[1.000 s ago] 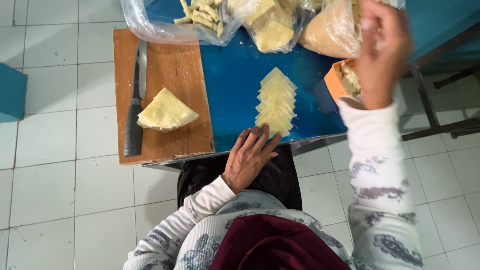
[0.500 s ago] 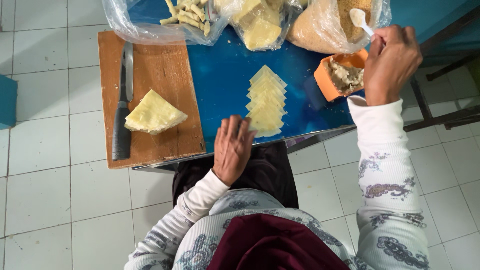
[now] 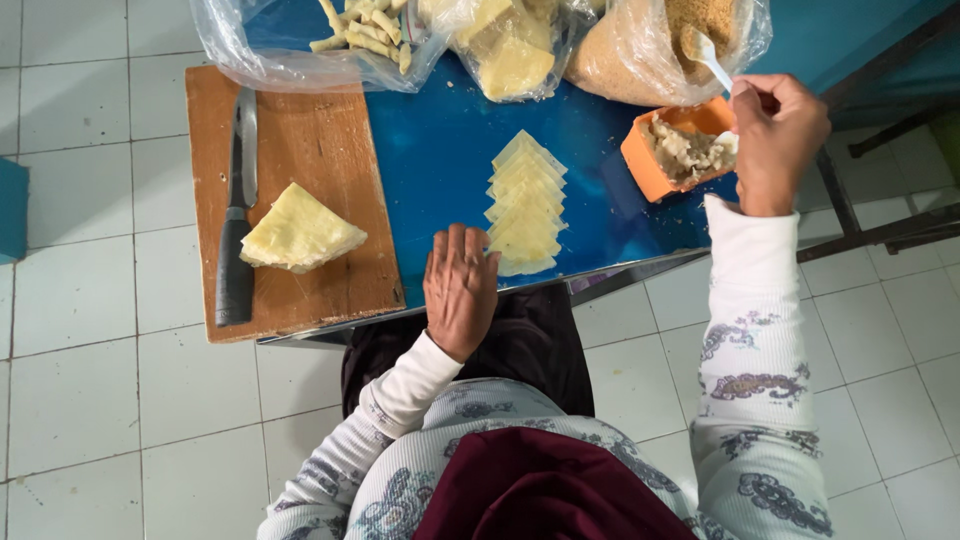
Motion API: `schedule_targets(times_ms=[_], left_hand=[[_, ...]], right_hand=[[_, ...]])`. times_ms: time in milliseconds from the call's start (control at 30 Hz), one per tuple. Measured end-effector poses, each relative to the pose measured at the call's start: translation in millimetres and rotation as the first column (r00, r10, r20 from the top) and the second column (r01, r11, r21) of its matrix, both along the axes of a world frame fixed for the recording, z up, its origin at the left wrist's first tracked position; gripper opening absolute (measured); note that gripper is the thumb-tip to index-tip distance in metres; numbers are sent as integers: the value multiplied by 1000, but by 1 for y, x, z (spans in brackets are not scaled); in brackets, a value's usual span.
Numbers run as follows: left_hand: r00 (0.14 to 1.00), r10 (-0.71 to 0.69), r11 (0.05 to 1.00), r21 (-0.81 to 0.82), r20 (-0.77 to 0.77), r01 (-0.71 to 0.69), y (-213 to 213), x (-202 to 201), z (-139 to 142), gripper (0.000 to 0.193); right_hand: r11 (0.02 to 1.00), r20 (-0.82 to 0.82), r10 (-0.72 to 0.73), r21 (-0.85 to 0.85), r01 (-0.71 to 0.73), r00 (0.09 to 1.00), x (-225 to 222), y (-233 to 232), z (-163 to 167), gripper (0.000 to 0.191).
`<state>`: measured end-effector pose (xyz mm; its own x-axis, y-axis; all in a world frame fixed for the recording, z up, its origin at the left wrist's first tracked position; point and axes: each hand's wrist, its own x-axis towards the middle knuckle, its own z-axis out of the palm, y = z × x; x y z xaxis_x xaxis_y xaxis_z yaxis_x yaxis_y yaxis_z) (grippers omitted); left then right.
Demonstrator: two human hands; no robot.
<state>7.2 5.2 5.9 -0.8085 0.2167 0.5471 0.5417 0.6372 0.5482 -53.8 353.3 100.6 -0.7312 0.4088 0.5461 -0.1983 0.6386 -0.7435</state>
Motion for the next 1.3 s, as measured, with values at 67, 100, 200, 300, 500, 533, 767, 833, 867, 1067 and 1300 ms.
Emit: schedule_targets(times_ms=[67, 100, 200, 300, 500, 533, 767, 833, 867, 1067, 1300], left_hand=[[1000, 4, 1000, 3, -10, -4, -1, -1, 0, 20], [1000, 6, 1000, 5, -13, -6, -1, -1, 0, 20], [1000, -7, 1000, -29, -19, 6, -1, -2, -1, 20], [999, 19, 1000, -23, 43, -18, 2, -2, -3, 16], [1000, -7, 998, 67, 1, 7, -1, 2, 0, 21], [1000, -12, 998, 65, -12, 13, -2, 3, 1, 21], [1000, 3, 1000, -6, -15, -4, -2, 2, 2, 15], [1000, 14, 1000, 0, 0, -14, -1, 3, 2, 14], [1000, 17, 1000, 10, 3, -17, -1, 4, 2, 14], [998, -50, 995, 86, 42, 46, 2, 5, 3, 13], [993, -110, 962, 255, 43, 95, 6, 2, 1, 16]], right_hand=[[998, -6, 26, -56, -26, 1000, 8, -2, 3, 9], [996, -9, 39, -84, -39, 999, 13, -4, 5, 9], [972, 8, 126, -199, -122, 992, 37, -18, 5, 8], [917, 42, 247, -333, -219, 968, 66, -44, -9, 11], [893, 324, 416, -325, -313, 850, 106, -103, -52, 13], [918, 342, 384, -243, -314, 858, 111, -110, -55, 11], [903, 241, 253, 289, -319, 937, 126, -133, -52, 7], [844, 179, 261, 435, -314, 949, 127, -133, -51, 11], [791, 133, 283, 528, -310, 950, 127, -133, -51, 14], [650, 84, 326, 703, -288, 942, 131, -125, -54, 24], [701, 24, 300, 672, -237, 954, 139, -123, -60, 23]])
